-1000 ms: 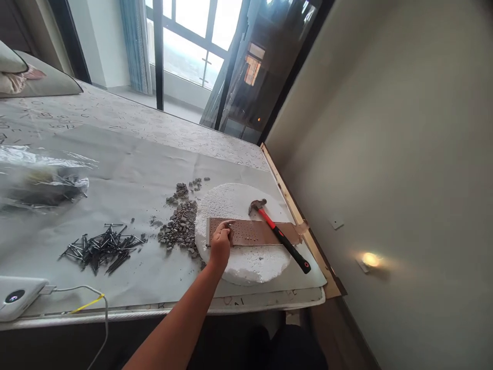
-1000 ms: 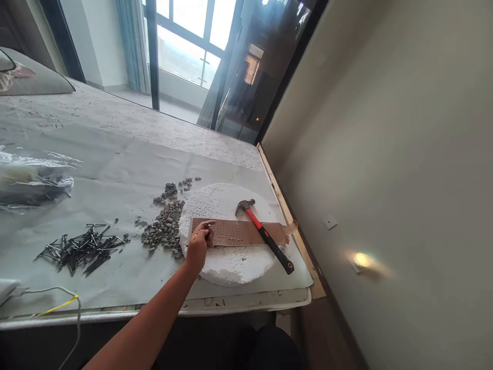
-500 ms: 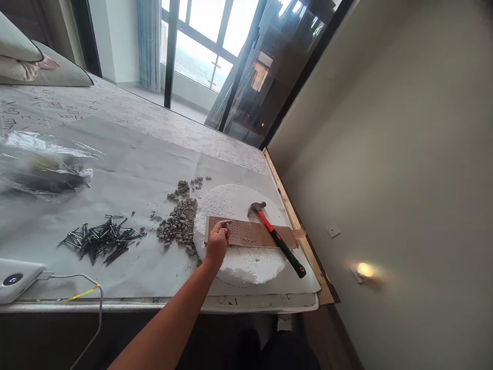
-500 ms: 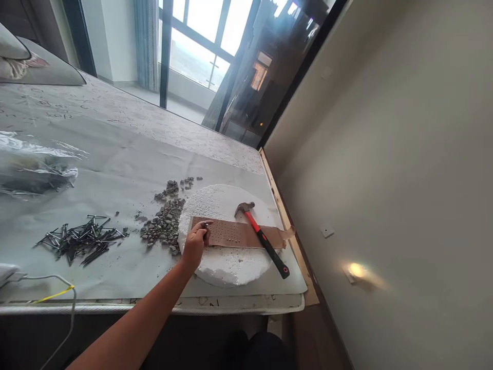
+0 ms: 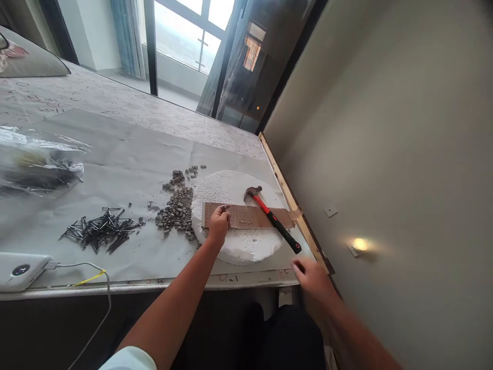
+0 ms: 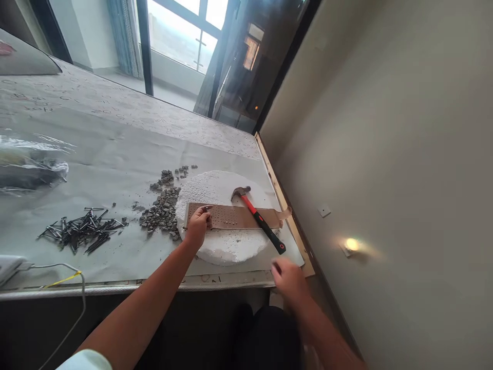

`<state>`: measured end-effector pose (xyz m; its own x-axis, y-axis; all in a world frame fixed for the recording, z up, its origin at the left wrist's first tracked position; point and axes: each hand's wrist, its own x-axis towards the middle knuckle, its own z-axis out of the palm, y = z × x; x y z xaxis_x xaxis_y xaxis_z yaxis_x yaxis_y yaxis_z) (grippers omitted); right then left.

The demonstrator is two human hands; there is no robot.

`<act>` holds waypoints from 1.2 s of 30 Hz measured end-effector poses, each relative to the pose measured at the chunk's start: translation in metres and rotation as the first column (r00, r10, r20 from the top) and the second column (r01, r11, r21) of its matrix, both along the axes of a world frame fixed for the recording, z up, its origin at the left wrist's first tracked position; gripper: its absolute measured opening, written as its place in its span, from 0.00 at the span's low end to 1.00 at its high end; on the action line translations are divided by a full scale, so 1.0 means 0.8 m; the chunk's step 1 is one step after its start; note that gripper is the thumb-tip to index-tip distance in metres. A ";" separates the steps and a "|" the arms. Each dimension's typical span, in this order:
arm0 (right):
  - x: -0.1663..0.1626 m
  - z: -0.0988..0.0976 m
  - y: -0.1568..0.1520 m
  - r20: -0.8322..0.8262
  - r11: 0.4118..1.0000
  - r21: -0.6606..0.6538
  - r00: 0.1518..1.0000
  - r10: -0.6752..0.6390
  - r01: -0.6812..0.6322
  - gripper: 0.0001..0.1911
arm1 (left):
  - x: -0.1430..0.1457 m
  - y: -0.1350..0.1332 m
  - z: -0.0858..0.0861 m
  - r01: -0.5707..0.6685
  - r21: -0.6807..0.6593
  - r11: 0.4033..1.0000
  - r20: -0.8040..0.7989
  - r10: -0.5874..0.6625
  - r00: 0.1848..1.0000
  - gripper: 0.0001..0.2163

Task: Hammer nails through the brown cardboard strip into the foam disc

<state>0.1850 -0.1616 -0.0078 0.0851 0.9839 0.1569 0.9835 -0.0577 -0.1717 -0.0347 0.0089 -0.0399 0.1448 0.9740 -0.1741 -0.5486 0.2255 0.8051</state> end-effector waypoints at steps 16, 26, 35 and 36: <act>-0.092 -0.039 0.195 0.127 0.959 -0.110 0.954 0.273 -0.260 0.13 | 0.015 -0.001 0.001 0.021 -0.033 0.999 -0.150 -0.026 0.988 0.12; -0.091 -0.025 0.198 0.144 0.940 -0.167 0.936 0.321 -0.296 0.13 | 0.021 0.004 -0.005 0.010 -0.109 0.994 -0.212 -0.033 0.977 0.14; -0.095 -0.025 0.198 0.138 0.947 -0.168 0.944 0.299 -0.275 0.14 | 0.023 0.002 -0.004 0.033 -0.107 0.994 -0.216 -0.056 0.975 0.13; -0.095 -0.025 0.198 0.138 0.946 -0.170 0.944 0.301 -0.277 0.14 | 0.023 0.003 -0.004 0.037 -0.109 0.993 -0.210 -0.059 0.976 0.13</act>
